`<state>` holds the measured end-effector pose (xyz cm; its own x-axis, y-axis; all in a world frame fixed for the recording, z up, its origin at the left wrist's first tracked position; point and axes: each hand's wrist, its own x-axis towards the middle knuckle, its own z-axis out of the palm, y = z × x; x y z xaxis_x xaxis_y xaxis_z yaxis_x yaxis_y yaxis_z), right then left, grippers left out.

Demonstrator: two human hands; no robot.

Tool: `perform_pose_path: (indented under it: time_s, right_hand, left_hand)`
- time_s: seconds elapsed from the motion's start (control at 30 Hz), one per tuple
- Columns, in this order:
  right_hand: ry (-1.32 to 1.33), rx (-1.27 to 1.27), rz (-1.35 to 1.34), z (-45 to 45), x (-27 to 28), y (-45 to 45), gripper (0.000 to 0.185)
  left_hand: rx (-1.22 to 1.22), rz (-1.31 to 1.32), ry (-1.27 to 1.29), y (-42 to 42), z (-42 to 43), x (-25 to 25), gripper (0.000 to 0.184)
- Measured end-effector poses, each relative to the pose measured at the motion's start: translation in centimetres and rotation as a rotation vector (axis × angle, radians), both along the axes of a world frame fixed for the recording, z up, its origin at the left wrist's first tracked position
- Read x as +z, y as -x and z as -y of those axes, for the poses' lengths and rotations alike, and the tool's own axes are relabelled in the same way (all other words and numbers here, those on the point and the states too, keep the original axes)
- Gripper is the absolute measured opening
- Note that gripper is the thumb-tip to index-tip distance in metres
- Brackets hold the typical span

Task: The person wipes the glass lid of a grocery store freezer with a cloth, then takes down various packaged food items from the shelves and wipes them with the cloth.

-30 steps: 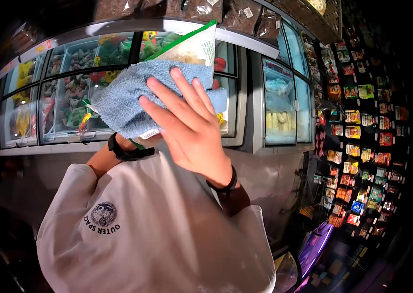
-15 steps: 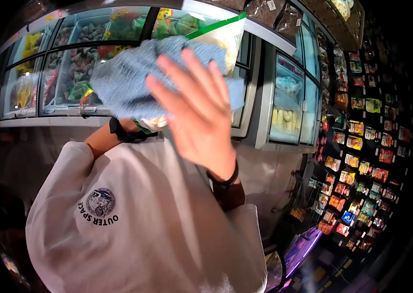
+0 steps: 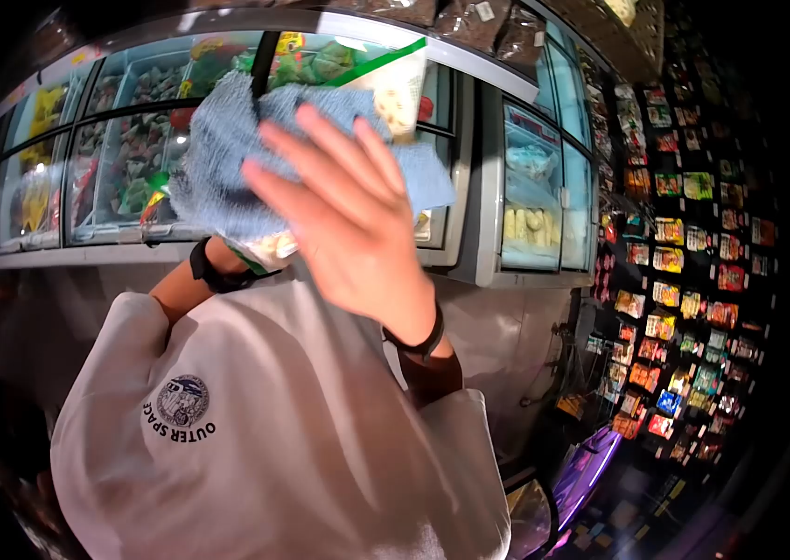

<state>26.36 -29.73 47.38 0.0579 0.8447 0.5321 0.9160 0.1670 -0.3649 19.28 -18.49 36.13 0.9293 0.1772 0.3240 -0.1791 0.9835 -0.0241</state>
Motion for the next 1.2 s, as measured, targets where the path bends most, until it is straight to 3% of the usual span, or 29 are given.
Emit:
perform_pose_path:
  time_s: [0.17,0.23,0.3,0.37,0.43,0.47,0.5,0.57,0.73,0.83,0.97,1.03,1.1,1.17,1.2]
  right_hand:
    - [-0.122,-0.145,-0.536,0.1,-2.2,-5.6,0.038]
    - [-0.141,-0.168,-0.530,1.3,-3.7,-4.4,0.040]
    - [-0.104,-0.159,-0.497,2.8,-3.2,-2.0,0.045]
    - [-0.160,-0.085,-0.549,3.5,-3.4,-0.8,0.047]
    - [-0.234,-0.076,-0.614,3.5,-4.9,-1.6,0.049]
    - [-0.254,-0.170,-0.991,3.5,-4.3,-1.3,0.051]
    - [-0.271,-0.262,-1.369,3.6,-3.8,-1.1,0.055]
    - [-0.263,-0.101,-1.513,3.7,-4.4,-2.6,0.067]
    - [-0.141,-0.107,-1.569,4.3,-7.9,-2.9,0.078]
    - [-0.086,-0.150,-1.733,4.2,-10.5,-3.0,0.070]
    - [-0.101,-0.204,-1.699,4.3,-11.1,-2.4,0.061]
    - [-0.161,-0.239,-1.737,4.0,-10.6,-2.7,0.051]
    - [-0.190,-0.243,-1.737,3.5,-9.9,-2.7,0.046]
    - [-0.154,-0.219,-1.677,3.3,-9.7,-2.9,0.047]
    - [-0.149,-0.225,-1.682,3.3,-10.0,-2.8,0.047]
  left_hand:
    - [0.061,-0.105,-0.178,-0.8,1.6,0.2,0.029]
    - [0.218,-0.213,-0.378,-1.0,1.6,0.1,0.028]
    - [0.487,-0.356,-0.736,-0.6,0.9,0.3,0.027]
    - [0.819,-0.509,-1.220,0.1,-0.1,1.6,0.025]
    - [0.995,-0.589,-1.785,0.6,-1.9,3.5,0.023]
    - [0.942,-0.666,-1.807,0.0,-2.2,4.7,0.031]
    - [1.328,-0.450,-1.867,-0.3,-2.5,6.1,0.036]
    - [1.401,-0.231,-2.068,0.3,-3.1,8.8,0.027]
    - [1.290,-0.245,-2.141,-1.3,-2.7,8.0,0.036]
    - [1.173,-0.232,-2.206,-1.4,-2.3,6.7,0.035]
    - [1.003,-0.283,-2.081,-1.1,-1.8,4.1,0.029]
    - [0.886,-0.476,-1.793,-0.6,-1.4,3.5,0.039]
    - [0.717,-0.648,-1.664,-0.1,-1.5,2.3,0.047]
    - [0.380,-0.627,-1.475,0.2,-2.5,2.7,0.042]
    - [0.137,-0.617,-1.240,0.7,-2.7,3.3,0.047]
